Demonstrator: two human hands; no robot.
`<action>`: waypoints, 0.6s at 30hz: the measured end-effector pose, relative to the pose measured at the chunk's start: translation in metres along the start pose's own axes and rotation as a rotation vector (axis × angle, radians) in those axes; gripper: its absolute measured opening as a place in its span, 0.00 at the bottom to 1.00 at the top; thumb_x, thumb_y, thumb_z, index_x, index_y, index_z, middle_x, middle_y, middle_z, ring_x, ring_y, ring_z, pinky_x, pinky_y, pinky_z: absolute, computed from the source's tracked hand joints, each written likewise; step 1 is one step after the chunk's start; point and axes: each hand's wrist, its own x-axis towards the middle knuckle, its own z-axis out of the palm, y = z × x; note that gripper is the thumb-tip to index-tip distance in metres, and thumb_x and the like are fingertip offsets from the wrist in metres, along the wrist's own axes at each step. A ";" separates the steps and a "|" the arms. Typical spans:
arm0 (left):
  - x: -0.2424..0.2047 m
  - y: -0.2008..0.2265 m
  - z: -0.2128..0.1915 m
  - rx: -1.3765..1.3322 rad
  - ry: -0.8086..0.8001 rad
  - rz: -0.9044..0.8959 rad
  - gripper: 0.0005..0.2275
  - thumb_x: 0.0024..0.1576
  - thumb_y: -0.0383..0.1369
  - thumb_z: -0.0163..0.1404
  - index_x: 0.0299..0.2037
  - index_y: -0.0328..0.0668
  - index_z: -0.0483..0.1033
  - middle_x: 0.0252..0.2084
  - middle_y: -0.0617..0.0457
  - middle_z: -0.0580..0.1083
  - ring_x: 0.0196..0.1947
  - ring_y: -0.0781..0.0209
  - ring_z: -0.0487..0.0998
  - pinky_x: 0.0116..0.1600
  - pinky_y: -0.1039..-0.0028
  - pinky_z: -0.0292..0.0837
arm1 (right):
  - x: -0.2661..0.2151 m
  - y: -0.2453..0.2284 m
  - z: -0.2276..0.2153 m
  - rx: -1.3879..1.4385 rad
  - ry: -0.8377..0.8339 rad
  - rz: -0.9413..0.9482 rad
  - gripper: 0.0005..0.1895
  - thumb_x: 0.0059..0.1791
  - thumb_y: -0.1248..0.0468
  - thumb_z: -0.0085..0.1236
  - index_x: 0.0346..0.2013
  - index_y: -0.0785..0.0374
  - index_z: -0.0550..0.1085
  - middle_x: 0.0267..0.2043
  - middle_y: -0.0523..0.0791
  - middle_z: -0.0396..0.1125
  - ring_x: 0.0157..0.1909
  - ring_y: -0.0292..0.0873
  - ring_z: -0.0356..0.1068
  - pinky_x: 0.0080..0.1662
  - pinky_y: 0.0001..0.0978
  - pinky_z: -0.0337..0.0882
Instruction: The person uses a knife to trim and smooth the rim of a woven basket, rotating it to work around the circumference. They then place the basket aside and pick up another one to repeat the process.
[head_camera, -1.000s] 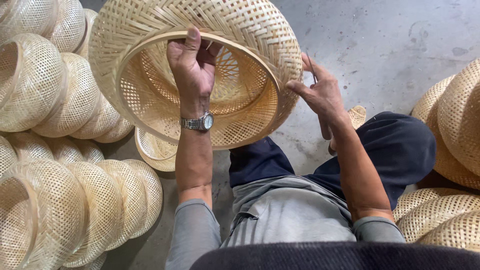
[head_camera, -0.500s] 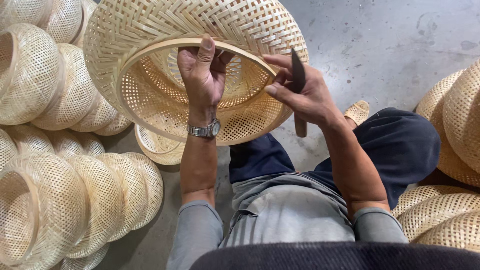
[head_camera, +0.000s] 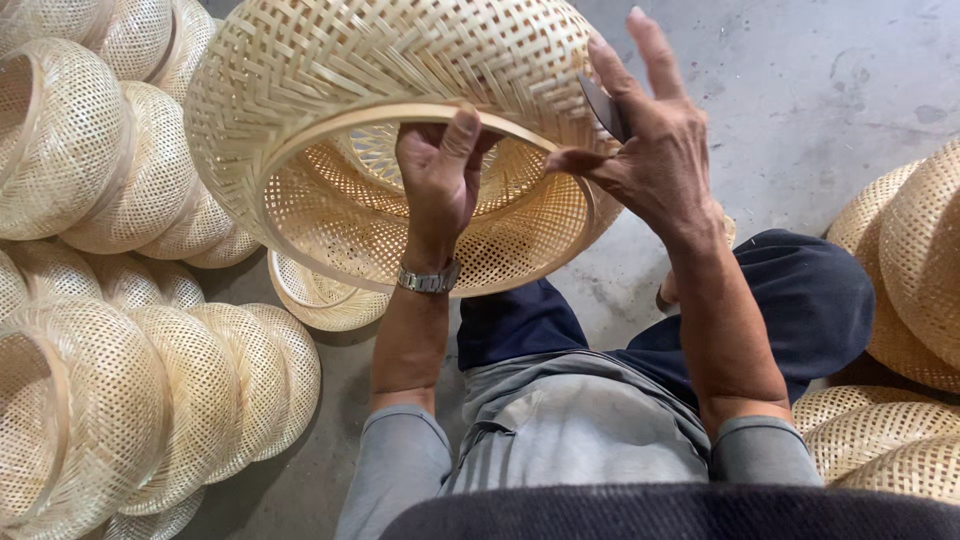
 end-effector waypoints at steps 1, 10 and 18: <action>-0.003 0.000 -0.001 -0.025 0.006 -0.037 0.06 0.66 0.28 0.53 0.45 0.32 0.78 0.41 0.45 0.80 0.44 0.55 0.84 0.55 0.64 0.85 | -0.001 0.003 -0.001 0.059 -0.043 0.022 0.56 0.41 0.34 0.72 0.74 0.60 0.64 0.74 0.64 0.55 0.60 0.58 0.74 0.59 0.50 0.77; 0.012 0.015 -0.019 -0.187 0.075 0.038 0.04 0.66 0.26 0.54 0.44 0.30 0.80 0.40 0.43 0.80 0.43 0.53 0.84 0.54 0.56 0.86 | -0.003 -0.004 -0.009 0.138 -0.030 0.027 0.47 0.49 0.43 0.72 0.74 0.63 0.63 0.68 0.60 0.61 0.61 0.56 0.72 0.56 0.45 0.79; 0.005 0.014 0.005 -0.183 0.045 0.031 0.06 0.67 0.26 0.53 0.45 0.28 0.79 0.42 0.41 0.80 0.45 0.52 0.84 0.55 0.56 0.86 | 0.005 -0.040 -0.016 0.871 -0.193 0.144 0.26 0.58 0.70 0.61 0.70 0.67 0.66 0.42 0.43 0.69 0.40 0.33 0.71 0.40 0.22 0.75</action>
